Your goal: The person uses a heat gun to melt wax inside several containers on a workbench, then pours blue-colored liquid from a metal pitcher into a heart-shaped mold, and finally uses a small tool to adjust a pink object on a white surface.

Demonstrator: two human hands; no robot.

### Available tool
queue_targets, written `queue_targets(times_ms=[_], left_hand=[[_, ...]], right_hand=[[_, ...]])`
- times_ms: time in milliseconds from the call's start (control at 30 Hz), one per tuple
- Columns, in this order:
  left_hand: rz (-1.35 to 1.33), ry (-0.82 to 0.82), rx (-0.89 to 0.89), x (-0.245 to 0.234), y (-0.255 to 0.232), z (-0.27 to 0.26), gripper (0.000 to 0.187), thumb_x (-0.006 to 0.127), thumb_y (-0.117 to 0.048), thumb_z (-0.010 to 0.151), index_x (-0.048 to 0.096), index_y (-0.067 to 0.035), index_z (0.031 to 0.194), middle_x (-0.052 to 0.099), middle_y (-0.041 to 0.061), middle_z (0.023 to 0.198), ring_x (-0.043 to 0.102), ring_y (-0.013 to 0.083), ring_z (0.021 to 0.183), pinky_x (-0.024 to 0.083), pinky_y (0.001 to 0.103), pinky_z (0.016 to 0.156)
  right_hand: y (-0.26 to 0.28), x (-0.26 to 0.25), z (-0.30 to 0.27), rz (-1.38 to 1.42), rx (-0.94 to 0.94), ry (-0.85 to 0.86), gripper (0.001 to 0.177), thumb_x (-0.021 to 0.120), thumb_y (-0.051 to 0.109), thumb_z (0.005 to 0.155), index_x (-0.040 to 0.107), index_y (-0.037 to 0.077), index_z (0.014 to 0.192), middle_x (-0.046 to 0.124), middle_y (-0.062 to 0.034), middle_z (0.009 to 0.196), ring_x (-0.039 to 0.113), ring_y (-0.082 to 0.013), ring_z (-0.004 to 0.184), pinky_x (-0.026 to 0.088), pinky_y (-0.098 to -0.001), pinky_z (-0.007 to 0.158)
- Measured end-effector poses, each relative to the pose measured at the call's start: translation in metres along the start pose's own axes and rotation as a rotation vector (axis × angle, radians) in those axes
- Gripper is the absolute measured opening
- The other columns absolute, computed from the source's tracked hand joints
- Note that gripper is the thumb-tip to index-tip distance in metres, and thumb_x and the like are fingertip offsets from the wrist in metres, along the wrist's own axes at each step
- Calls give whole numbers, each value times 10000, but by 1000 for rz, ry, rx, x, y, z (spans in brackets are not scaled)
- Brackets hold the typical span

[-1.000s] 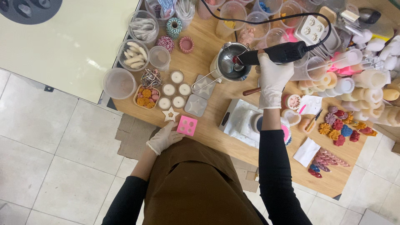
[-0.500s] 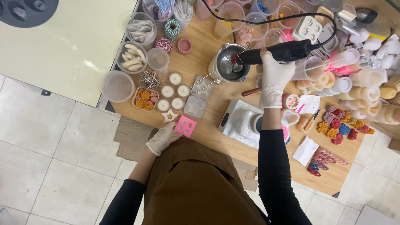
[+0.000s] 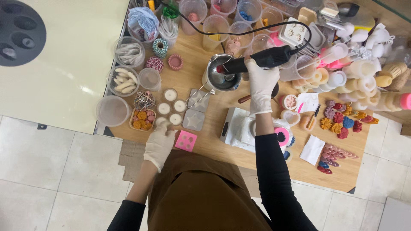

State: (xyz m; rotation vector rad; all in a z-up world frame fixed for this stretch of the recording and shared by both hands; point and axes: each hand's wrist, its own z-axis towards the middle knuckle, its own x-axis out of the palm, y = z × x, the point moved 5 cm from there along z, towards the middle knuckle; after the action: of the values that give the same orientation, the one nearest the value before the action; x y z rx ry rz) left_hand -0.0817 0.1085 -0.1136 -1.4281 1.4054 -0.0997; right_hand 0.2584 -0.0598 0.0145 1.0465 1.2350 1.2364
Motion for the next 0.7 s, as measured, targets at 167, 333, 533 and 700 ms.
queue_targets(times_ms=[167, 333, 533, 700], left_hand=[[110, -104, 408, -20, -101, 22, 760, 763, -231, 837, 372, -38, 1460, 573, 252, 1348, 592, 422, 1171, 510, 475, 941], [320, 3, 520, 9, -117, 68, 1063, 845, -241, 746, 156, -13, 1522, 437, 315, 1433, 498, 462, 1262, 466, 484, 965], [272, 175, 494, 16, -117, 98, 726, 669, -149, 914, 349, -101, 1564, 617, 251, 1340, 618, 426, 1186, 497, 471, 985], [542, 265, 215, 2, -113, 117, 663, 645, -249, 947, 410, -173, 1563, 674, 246, 1245, 643, 415, 1144, 492, 499, 976]], right_hand=[[-3, 11, -2, -21, 97, -2, 245, 834, 101, 770, 693, 3, 945, 751, -50, 811, 704, -117, 591, 570, -278, 480], [5, 15, -8, -113, 59, -14, 296, 856, 145, 755, 700, 16, 970, 748, -48, 811, 700, -104, 611, 577, -270, 518], [19, 23, -15, -98, -15, -26, 322, 879, 171, 750, 705, 12, 969, 761, -36, 846, 697, -85, 690, 588, -259, 608], [27, 27, -17, -208, -74, -13, 321, 862, 173, 726, 711, 8, 955, 779, -26, 854, 741, -79, 768, 600, -255, 720]])
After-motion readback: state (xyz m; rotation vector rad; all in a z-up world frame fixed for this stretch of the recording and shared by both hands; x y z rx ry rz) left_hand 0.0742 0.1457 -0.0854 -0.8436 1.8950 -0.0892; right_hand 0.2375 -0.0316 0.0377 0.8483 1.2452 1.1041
